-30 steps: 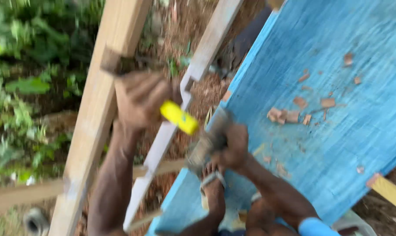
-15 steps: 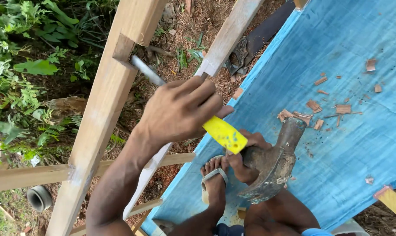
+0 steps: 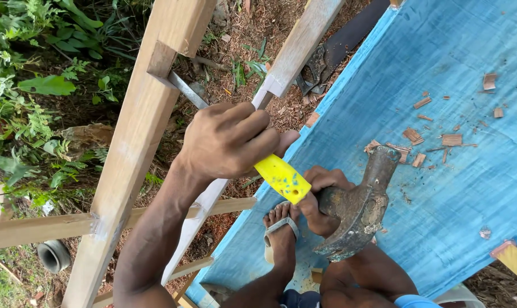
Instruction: The person uses a hammer and a yellow chisel to carve a rectangular notch into a wooden beam that is part of a ladder-like structure. The person repeatedly strikes the chisel to remove wood chips, which fall onto a blue tarp below. The task is performed outdoors in a wooded area.
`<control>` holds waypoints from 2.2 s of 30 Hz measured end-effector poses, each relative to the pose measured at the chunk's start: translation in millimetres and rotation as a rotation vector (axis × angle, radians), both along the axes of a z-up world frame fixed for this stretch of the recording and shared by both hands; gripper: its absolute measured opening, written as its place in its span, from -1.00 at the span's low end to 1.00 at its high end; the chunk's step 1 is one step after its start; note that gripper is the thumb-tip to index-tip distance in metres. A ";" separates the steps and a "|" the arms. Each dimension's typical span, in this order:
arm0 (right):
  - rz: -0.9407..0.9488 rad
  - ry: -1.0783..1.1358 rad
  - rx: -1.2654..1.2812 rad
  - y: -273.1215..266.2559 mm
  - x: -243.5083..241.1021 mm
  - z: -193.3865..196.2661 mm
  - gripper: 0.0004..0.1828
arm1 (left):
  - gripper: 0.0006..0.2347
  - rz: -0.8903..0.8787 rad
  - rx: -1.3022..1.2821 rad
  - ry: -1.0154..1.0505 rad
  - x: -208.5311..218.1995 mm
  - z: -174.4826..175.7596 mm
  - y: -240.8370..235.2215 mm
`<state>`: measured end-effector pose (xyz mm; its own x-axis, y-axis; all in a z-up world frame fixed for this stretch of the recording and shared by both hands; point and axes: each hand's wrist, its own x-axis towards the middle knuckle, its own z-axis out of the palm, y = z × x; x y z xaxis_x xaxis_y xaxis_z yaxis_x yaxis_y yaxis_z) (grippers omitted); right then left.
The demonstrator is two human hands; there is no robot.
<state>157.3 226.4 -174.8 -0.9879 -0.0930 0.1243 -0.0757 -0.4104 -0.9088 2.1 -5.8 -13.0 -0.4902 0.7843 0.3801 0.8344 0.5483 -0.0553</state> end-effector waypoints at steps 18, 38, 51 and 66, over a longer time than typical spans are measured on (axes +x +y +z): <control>0.044 -0.010 -0.027 -3.0 4.4 -5.8 -0.59 | -0.50 -0.012 0.008 0.043 -0.4 7.5 7.9; -0.156 0.248 0.127 1.6 -20.8 67.2 -0.81 | -0.52 0.049 0.078 -0.009 -2.1 17.8 4.7; -0.345 0.449 -0.009 -14.2 -40.1 96.4 -0.82 | -0.57 -0.006 0.242 -0.063 -9.5 20.6 1.1; -0.285 0.428 0.156 -11.3 -21.2 -18.5 -0.71 | -0.71 -0.056 0.222 -0.109 -5.1 -22.8 -25.2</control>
<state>136.1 215.2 -193.4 -0.8407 0.1220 0.5276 -0.5415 -0.1822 -0.8207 -3.0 -31.0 -35.7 -0.4960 0.7149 0.4929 0.8583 0.4898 0.1533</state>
